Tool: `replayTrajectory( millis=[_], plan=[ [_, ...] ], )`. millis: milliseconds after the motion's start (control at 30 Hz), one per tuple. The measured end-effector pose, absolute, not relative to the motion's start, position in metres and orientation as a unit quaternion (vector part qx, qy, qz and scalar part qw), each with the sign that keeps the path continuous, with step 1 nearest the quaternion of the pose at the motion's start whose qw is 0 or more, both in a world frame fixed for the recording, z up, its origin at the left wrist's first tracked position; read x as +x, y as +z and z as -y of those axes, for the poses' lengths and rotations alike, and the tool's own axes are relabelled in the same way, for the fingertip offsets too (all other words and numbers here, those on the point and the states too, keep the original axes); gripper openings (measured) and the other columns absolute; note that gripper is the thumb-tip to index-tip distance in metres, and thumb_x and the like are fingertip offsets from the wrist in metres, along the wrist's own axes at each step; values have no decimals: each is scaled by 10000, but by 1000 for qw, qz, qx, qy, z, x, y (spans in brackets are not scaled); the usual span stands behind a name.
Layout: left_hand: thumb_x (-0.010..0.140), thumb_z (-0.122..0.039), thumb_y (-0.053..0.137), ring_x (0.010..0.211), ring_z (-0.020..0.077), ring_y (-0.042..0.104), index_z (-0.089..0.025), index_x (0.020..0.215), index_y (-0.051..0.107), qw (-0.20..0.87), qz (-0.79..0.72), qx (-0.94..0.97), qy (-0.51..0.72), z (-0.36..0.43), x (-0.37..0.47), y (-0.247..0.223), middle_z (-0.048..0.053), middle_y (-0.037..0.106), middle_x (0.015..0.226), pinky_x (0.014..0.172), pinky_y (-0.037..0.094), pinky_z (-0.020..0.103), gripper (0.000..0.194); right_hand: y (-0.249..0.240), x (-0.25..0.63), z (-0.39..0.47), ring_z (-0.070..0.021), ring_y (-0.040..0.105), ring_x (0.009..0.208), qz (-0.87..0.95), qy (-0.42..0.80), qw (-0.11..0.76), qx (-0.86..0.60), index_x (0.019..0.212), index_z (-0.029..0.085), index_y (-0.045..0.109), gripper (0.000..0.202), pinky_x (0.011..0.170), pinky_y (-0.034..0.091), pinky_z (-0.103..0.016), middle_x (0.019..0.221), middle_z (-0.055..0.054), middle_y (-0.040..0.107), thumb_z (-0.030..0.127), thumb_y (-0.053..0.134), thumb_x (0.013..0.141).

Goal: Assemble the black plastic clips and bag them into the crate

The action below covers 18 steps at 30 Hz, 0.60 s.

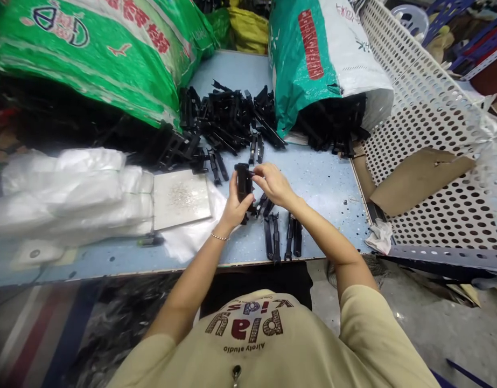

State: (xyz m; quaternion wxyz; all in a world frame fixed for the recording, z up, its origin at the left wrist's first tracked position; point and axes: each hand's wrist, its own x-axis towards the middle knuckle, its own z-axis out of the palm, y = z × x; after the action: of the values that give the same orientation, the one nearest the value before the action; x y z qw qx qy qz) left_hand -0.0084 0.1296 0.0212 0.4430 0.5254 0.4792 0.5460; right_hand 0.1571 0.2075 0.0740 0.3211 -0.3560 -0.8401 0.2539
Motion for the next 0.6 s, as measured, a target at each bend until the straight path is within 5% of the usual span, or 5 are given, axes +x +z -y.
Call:
replayTrajectory(
  millis=[233,333,400,467,600],
  plan=[
    [892,-526,716,913,240,724,-357,1624,251,551,-477,436,528,-63,-13,59,110,622,1340,804,623,407,884,95,154,-183,-233,551,845,910,155,221,-315,875,214,572,587,759,432,-360,857,-92,595,687,265,1037],
    [899,-470,722,1194,306,664,-332,1613,281,479,-514,464,539,-53,-9,64,121,525,1507,1004,571,459,851,87,140,-167,-191,534,752,846,276,271,-366,841,225,517,608,716,423,-330,792,-47,560,736,238,1019],
    [891,-433,734,1425,350,493,-301,1602,310,414,-540,493,542,-50,-7,63,124,424,1609,1173,442,509,838,81,132,-158,-156,497,647,774,402,295,-391,806,239,454,608,642,411,-297,715,0,511,781,251,992],
    [880,-434,743,1471,368,431,-290,1590,334,404,-549,495,539,-47,-10,61,127,415,1616,1201,404,532,833,80,131,-151,-133,454,565,716,501,283,-396,790,247,416,610,570,386,-273,655,32,467,809,263,971],
    [895,-518,709,1100,305,689,-351,1595,302,506,-528,398,554,-46,-23,60,116,615,1347,915,603,461,826,91,144,-128,-154,516,627,800,437,177,-371,826,225,513,613,599,387,-278,715,-11,558,760,273,1002]
  ],
)
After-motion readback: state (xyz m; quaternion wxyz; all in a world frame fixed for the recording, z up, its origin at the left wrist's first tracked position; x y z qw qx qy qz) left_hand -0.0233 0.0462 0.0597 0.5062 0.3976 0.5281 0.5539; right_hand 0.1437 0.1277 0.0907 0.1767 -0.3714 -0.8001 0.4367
